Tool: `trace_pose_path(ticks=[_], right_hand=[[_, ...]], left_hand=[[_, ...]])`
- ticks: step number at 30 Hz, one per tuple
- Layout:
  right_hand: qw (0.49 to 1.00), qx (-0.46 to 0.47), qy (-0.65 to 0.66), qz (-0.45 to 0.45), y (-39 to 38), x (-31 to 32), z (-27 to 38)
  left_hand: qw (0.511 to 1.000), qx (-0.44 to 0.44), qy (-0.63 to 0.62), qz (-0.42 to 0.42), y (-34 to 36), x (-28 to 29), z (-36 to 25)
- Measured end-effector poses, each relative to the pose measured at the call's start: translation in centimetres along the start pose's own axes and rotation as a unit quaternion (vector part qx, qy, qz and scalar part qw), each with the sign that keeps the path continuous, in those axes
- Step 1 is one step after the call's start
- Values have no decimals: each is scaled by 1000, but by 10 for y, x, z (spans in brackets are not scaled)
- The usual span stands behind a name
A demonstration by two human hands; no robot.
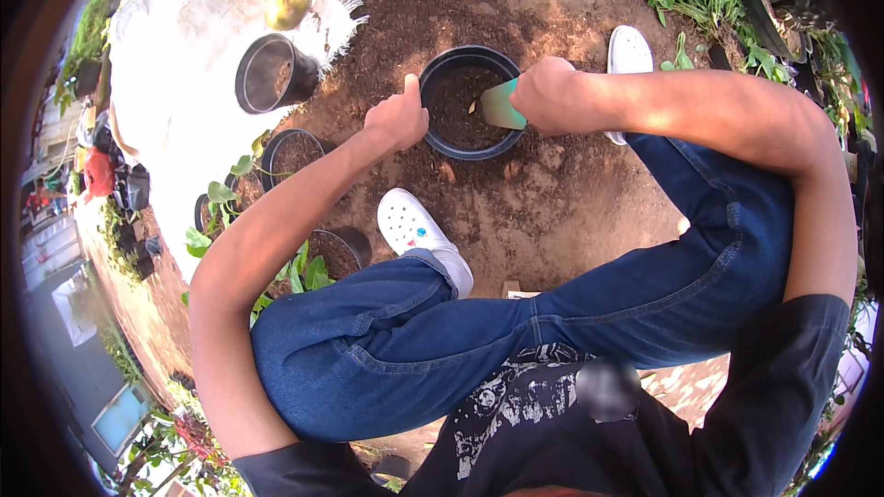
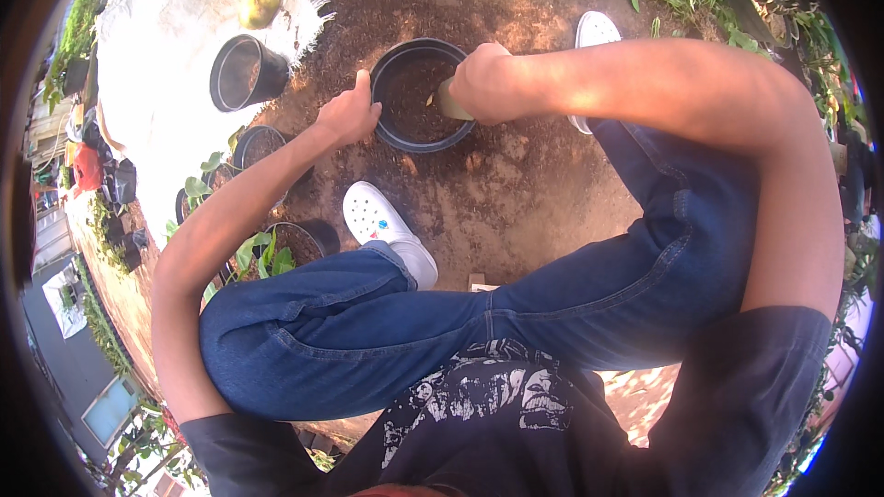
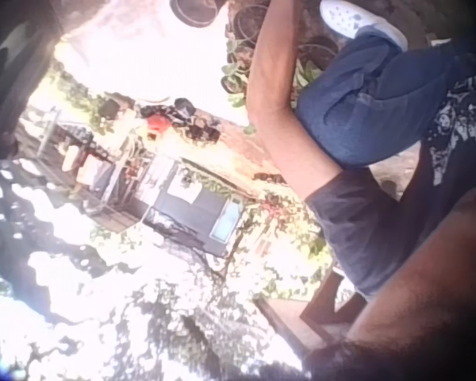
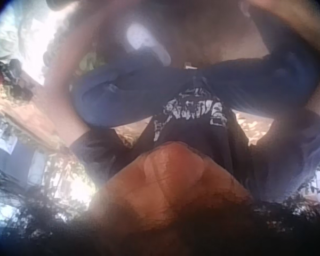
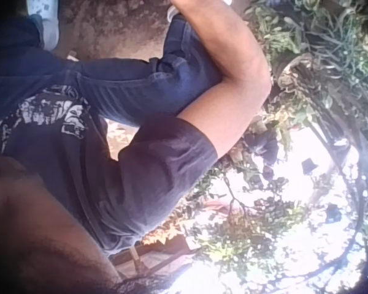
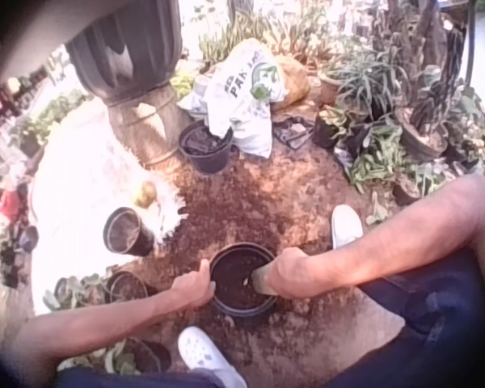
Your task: The person uses a small green shovel to scoop and move soil inside a black plastic pot.
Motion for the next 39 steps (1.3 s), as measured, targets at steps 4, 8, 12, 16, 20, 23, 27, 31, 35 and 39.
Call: trace_pose_path(ticks=[4,8,12,16,20,23,27,31,35,39], right_hand=[[1000,1,-6,-2,1,0,0],[999,25,-20,7,-1,5,3],[999,-10,25,-29,-4,28,0],[994,-60,70,58,1,27,-2],[996,-48,60,54,2,41,-3],[994,-71,84,21,0,35,-7],[973,-96,155,138,9,13,-3],[975,-89,168,115,16,21,-2],[984,-49,172,2,3,27,10],[989,-49,138,2,3,19,8]], left_hand=[[1000,10,6,10,0,2,-3],[1000,14,18,14,-2,4,-4],[999,18,19,19,-1,3,-3],[1000,7,0,0,-1,2,-2],[1000,9,-1,8,-2,1,-1],[1000,10,-8,7,-1,2,-3],[1000,10,-27,6,7,-5,3],[1000,-14,-1,-10,14,5,9],[998,-17,56,4,8,24,0],[987,142,-45,-59,-16,14,-7]])
Point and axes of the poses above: each hand's wrist, its own y-axis towards the middle knuckle, its own x-axis out of the back of the hand, z = x × y, the point moved 4 cm from there along y, towards the middle knuckle, and after that the axes turned 8 degrees about -z, right-handed, at the moved point
